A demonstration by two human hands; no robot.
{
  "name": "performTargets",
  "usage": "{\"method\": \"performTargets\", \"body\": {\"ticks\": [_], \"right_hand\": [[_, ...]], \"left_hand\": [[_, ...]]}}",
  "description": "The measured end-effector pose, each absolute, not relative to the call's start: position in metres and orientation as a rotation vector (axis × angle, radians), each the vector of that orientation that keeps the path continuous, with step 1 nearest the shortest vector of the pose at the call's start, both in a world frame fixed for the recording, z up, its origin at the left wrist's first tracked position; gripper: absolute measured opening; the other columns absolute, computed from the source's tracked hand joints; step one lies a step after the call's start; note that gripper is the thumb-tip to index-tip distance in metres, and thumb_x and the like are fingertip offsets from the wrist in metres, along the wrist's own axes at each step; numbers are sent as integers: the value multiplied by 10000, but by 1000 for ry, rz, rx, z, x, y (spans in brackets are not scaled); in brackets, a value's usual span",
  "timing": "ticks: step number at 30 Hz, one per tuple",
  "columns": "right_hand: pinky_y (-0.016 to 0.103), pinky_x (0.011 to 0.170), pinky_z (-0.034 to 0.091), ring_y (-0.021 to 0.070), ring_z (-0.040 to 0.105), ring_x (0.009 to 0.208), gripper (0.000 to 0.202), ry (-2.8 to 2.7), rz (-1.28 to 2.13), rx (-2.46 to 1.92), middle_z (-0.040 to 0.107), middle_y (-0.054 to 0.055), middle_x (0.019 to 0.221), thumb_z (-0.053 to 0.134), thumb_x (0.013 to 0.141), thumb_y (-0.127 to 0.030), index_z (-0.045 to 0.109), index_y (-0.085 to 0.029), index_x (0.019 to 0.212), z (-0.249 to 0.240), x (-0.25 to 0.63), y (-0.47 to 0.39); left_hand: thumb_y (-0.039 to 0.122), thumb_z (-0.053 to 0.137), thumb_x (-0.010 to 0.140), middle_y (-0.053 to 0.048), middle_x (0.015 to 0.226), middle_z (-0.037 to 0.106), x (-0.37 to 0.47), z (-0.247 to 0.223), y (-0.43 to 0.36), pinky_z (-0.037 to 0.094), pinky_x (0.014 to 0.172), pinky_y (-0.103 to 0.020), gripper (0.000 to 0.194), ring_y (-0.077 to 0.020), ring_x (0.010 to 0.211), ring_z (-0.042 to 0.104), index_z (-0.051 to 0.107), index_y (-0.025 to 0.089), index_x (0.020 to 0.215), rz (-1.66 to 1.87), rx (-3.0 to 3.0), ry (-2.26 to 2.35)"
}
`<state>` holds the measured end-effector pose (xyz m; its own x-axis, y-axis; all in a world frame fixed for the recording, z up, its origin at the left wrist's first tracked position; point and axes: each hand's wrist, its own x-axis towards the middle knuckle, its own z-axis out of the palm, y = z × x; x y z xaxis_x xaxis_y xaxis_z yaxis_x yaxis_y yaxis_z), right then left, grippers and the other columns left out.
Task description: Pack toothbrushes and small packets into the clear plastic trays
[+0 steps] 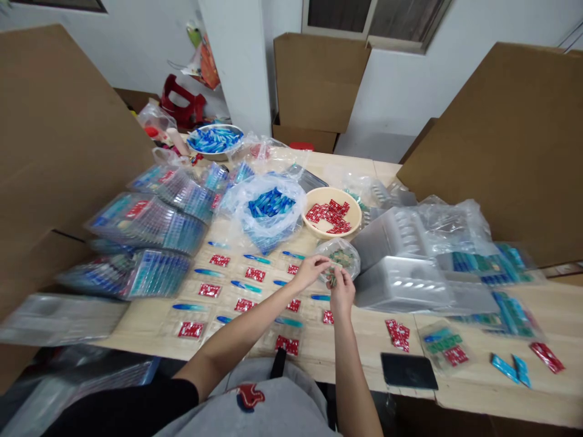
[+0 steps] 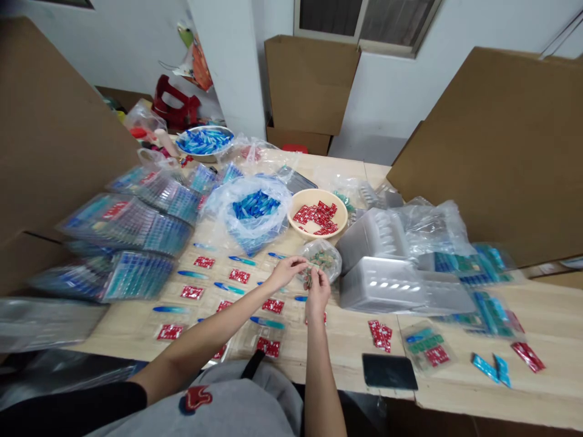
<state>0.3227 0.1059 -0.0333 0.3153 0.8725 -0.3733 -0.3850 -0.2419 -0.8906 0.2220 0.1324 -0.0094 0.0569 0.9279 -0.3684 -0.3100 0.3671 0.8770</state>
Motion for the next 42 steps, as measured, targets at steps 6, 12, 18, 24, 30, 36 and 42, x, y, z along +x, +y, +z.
{"method": "performTargets", "body": {"ticks": [6, 12, 18, 24, 30, 36, 42], "right_hand": [[210, 461, 306, 56, 402, 525, 563, -453, 1256, -1370, 562, -8, 663, 769, 487, -469, 611, -95, 877, -17, 321, 103], [205, 447, 276, 56, 401, 506, 469, -541, 1188, -1341, 510, -33, 604, 733, 534, -448, 549, -127, 822, 8, 315, 97], [195, 437, 273, 53, 398, 480, 396, -676, 1189, -1336, 517, -22, 566, 710, 586, -401, 600, -104, 824, 31, 317, 89], [187, 470, 372, 54, 477, 525, 242, -986, 1153, -1215, 563, 10, 666, 671, 767, -317, 704, -109, 888, 51, 324, 72], [169, 529, 434, 39, 548, 618, 268, -1305, 1040, -999, 615, 31, 945, 588, 875, -143, 727, -292, 1049, 80, 323, 52], [210, 650, 468, 76, 574, 783, 454, -1501, 971, -938, 602, 19, 963, 559, 879, -60, 666, -389, 1173, 106, 324, 32], [174, 539, 386, 34, 512, 626, 317, -1227, 1220, -948, 608, -18, 894, 607, 880, -168, 681, -372, 1111, 95, 322, 36]], "left_hand": [[94, 598, 738, 3, 678, 600, 213, -1, 129, 416, 663, -208, 112, -61, 603, 517, 641, 56, 835, 1032, 541, 1035], [63, 593, 720, -19, 727, 630, 207, 29, 116, 439, 682, -214, 99, -68, 616, 556, 614, 63, 817, 955, 450, 963], [231, 675, 652, 1, 664, 604, 205, 42, 108, 442, 655, -211, 220, -83, 629, 545, 587, 92, 798, 1067, 773, 949], [279, 714, 685, -25, 778, 636, 195, 51, 99, 494, 655, -184, 252, -72, 667, 583, 591, 97, 808, 1204, 938, 940], [125, 630, 841, -15, 897, 633, 184, 72, 71, 500, 790, -122, 66, -43, 873, 624, 611, 149, 899, 1516, 1397, 879], [77, 648, 821, -22, 913, 627, 171, 102, 50, 486, 830, -112, 190, -39, 906, 606, 589, 141, 990, 1616, 1819, 928], [79, 616, 847, -40, 954, 637, 166, 108, 46, 508, 846, -196, 124, -81, 942, 613, 589, 145, 948, 1553, 1731, 898]]}}
